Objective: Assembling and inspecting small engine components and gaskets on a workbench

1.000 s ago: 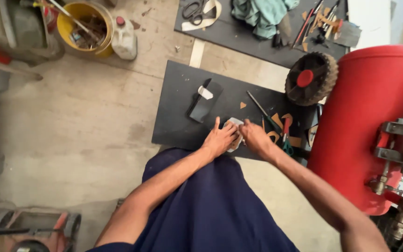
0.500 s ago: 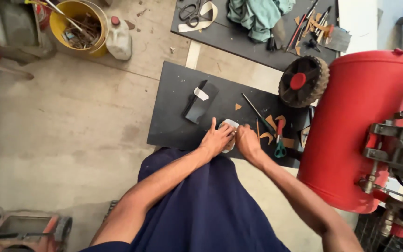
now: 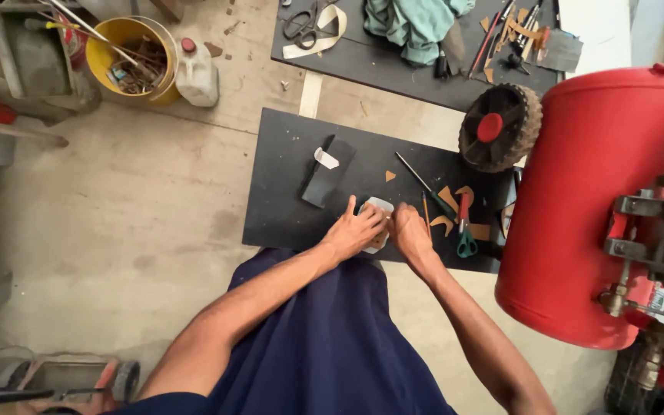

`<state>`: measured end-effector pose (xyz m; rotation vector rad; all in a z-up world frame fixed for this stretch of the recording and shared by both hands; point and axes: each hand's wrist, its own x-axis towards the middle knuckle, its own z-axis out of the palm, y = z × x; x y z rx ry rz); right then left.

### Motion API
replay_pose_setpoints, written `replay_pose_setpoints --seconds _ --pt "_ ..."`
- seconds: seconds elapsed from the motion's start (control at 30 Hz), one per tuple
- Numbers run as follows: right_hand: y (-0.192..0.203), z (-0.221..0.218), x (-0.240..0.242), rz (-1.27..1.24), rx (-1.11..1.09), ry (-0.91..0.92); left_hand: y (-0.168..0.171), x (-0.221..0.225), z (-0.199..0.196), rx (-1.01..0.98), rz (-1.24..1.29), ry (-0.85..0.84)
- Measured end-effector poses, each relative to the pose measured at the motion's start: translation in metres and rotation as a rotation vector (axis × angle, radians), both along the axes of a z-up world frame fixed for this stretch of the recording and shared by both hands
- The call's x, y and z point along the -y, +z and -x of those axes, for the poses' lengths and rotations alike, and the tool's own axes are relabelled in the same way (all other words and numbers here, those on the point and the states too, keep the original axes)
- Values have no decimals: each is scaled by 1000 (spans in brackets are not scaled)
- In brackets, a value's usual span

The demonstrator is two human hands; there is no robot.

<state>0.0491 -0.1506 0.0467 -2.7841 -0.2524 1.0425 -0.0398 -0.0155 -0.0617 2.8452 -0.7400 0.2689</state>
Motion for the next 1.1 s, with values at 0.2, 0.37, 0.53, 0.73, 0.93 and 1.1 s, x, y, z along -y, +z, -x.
replay_pose_setpoints --seconds 0.2,0.37,0.53,0.73,0.93,1.1 --pt "-61 -6 39 29 -106 -61 -11 0 -3 68 28 -79" --pt "-13 -1 29 86 -25 -25 0 8 -2 -56 24 -63" --pt "0 4 18 11 45 -20 9 4 -4 -114 2 -37" --pt "20 19 5 30 167 197 23 -2 -6 -231 -62 -51" --pt "-15 5 29 69 100 90 9 2 -4 -269 -101 -57" --pt "-39 4 23 158 169 179 22 -3 -5 -323 -133 -68"
